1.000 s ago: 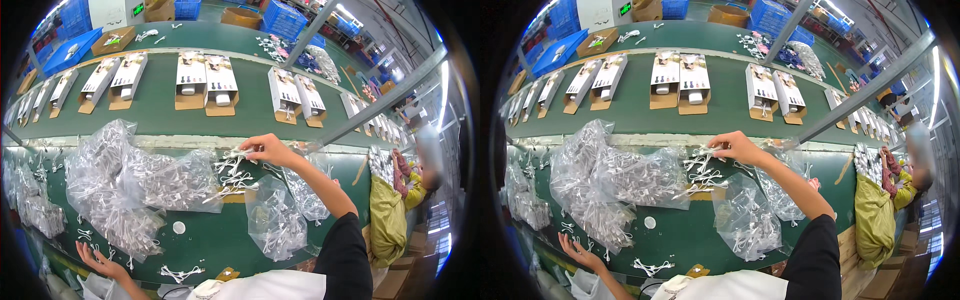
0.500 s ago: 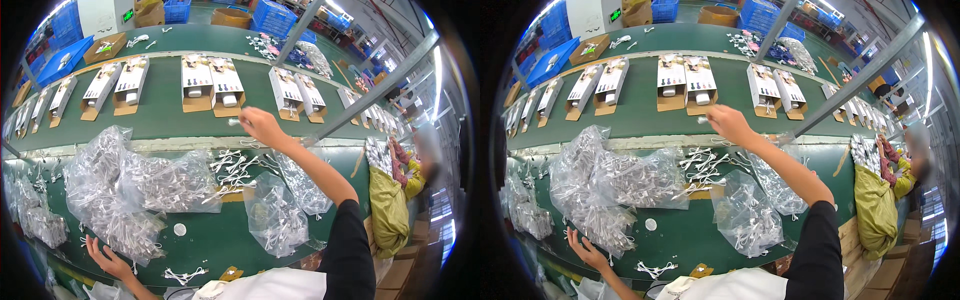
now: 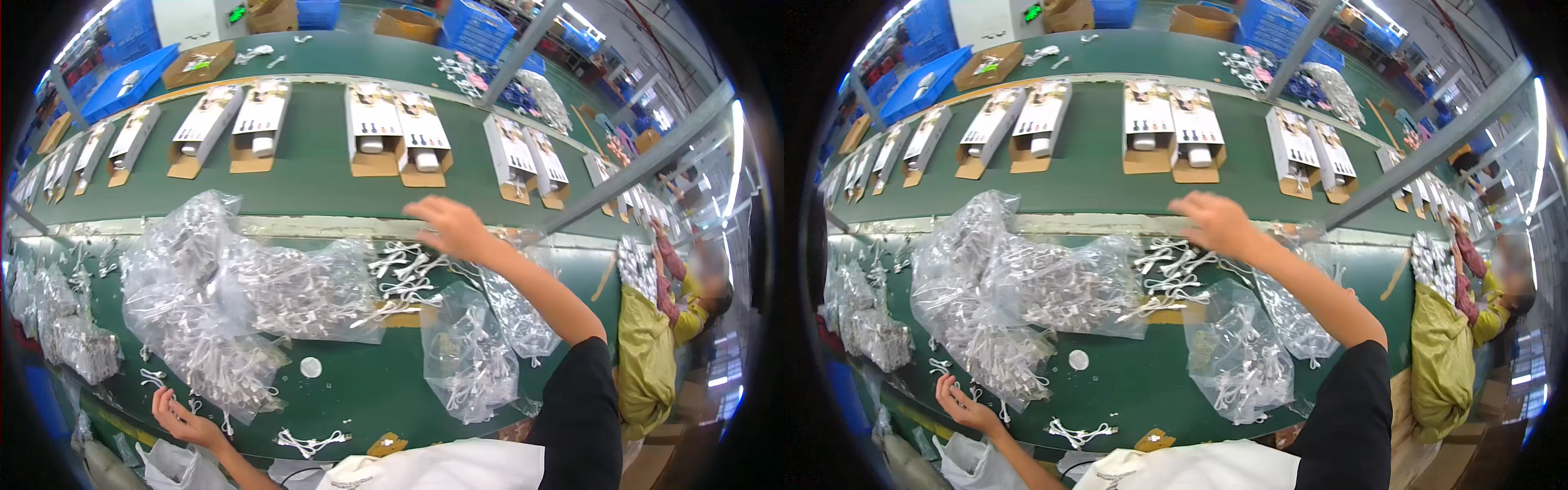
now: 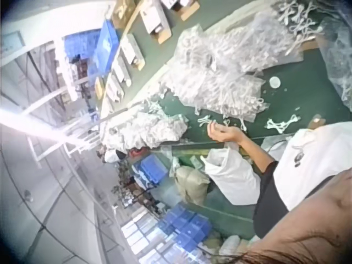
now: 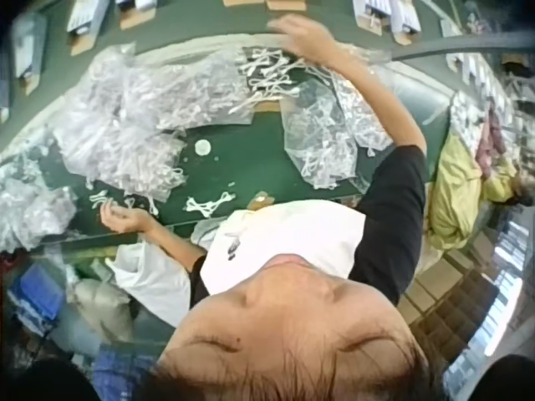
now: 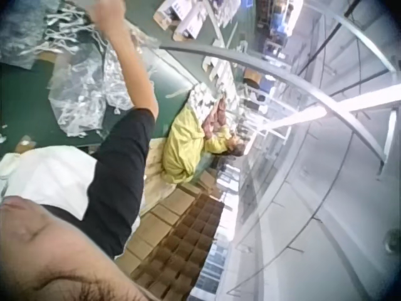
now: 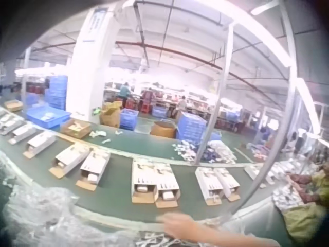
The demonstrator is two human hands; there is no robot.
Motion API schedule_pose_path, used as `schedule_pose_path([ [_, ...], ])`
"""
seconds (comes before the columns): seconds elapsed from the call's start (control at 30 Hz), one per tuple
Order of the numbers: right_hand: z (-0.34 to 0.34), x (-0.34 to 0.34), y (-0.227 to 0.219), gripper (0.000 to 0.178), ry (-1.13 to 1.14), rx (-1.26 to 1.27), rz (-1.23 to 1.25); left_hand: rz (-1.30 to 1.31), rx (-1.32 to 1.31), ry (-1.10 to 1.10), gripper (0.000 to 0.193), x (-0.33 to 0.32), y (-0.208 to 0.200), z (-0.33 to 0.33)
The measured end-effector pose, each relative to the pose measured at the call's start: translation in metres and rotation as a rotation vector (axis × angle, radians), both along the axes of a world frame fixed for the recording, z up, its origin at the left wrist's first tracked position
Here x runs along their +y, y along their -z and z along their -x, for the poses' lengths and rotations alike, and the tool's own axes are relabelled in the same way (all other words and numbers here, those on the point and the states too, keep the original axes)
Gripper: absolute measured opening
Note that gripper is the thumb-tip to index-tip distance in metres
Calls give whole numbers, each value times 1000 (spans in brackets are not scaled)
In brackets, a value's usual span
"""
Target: Packing small electronic components and wiring into cardboard boxes on an assembly line.
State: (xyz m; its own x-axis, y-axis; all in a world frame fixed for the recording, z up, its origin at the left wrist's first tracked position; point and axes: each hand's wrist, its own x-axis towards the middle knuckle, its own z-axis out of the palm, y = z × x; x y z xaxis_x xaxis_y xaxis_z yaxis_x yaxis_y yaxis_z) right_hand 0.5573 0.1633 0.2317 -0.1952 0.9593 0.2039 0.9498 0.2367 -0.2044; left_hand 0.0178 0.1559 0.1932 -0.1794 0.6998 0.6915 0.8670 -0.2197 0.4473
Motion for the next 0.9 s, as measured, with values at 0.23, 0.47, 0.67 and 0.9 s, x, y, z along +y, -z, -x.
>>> schedule_pose_path([
  [0.23, 8, -20, 4, 25, -293, 165, 248, -7, 169, -52, 18, -2, 7, 3],
  [0.47, -15, -8, -16, 19, -135, 200, 67, 26, 335, -57, 16, -3, 0, -1],
  [0.67, 1, -23, 1, 27, -53, 199, 434, 6, 315, -24, 15, 0, 0, -1],
  [0.9, -1, -36, 21, 20, 10, 290, 322, 64, 384, -20, 13, 4, 3, -3],
])
